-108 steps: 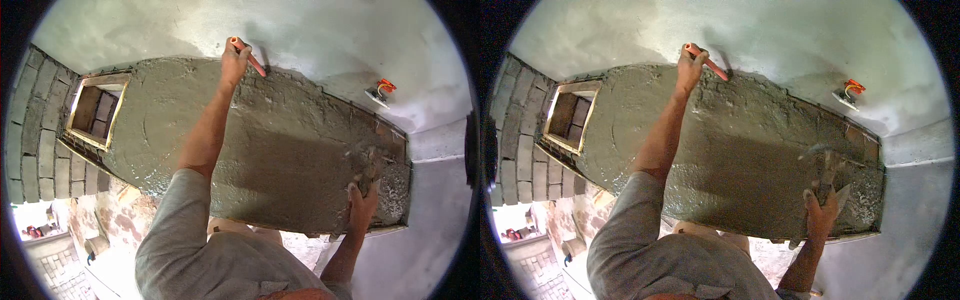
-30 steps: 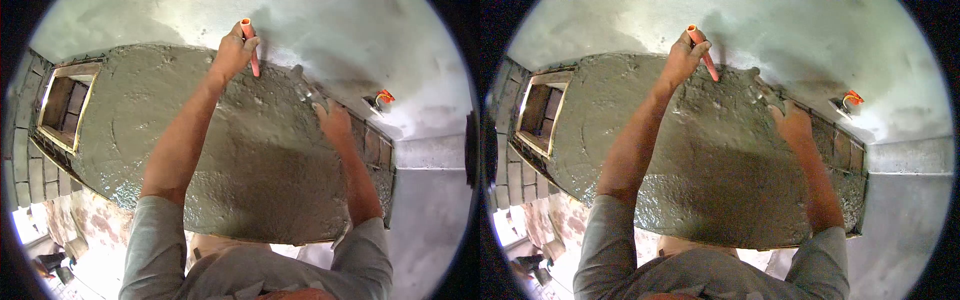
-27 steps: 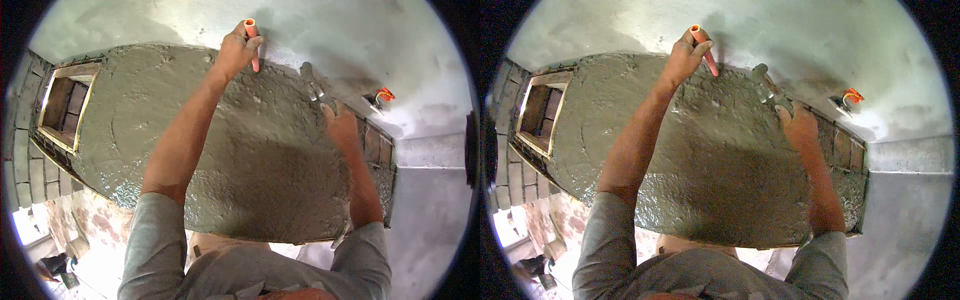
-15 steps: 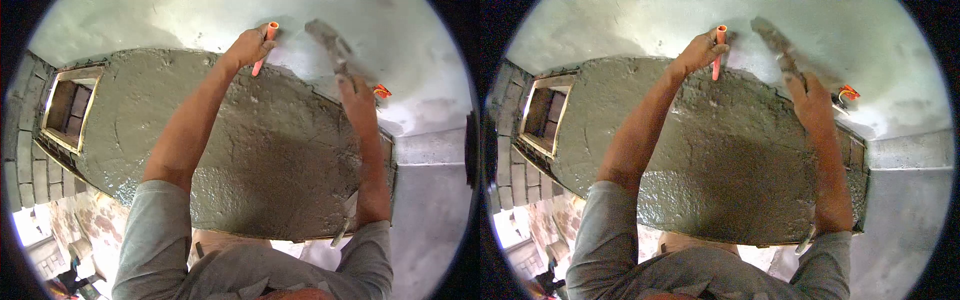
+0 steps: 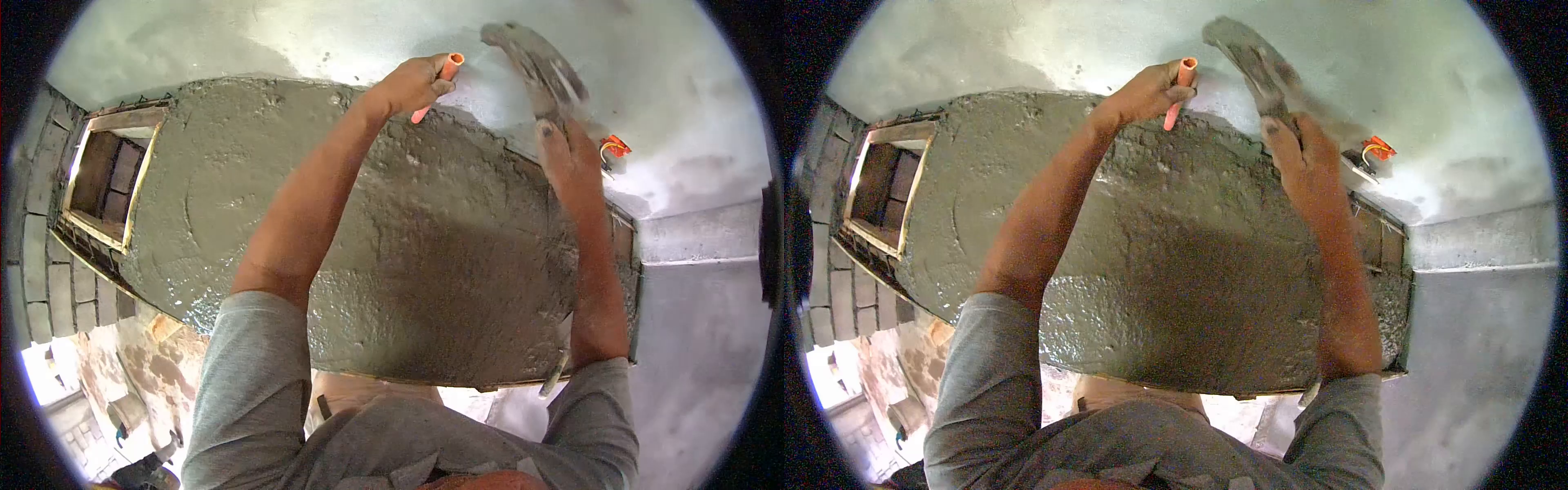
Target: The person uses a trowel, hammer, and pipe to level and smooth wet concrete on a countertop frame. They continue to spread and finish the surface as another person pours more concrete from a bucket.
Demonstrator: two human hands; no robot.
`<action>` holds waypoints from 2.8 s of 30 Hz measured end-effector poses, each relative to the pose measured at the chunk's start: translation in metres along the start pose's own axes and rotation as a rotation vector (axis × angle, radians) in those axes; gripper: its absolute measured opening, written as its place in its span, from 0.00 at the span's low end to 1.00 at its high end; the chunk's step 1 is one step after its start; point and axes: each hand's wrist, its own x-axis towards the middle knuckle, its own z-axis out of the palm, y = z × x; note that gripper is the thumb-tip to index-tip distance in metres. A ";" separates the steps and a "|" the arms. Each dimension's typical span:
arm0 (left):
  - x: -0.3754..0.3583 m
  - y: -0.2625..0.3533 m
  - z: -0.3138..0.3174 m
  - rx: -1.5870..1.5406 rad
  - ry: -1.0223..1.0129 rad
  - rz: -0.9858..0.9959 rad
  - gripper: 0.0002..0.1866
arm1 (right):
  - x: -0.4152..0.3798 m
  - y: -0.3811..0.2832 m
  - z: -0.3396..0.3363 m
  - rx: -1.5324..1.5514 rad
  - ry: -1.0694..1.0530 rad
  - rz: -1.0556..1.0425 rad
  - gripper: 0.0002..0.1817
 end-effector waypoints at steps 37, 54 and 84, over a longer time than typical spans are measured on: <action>-0.009 0.001 -0.050 0.103 0.575 -0.083 0.15 | -0.030 0.075 0.019 -0.219 -0.465 0.271 0.28; -0.037 -0.079 -0.053 -0.105 0.612 -0.166 0.12 | -0.079 0.114 -0.006 -0.139 -0.289 0.361 0.26; -0.062 -0.085 -0.053 -0.009 0.773 -0.184 0.13 | -0.001 0.031 0.133 -0.508 -0.688 -0.306 0.30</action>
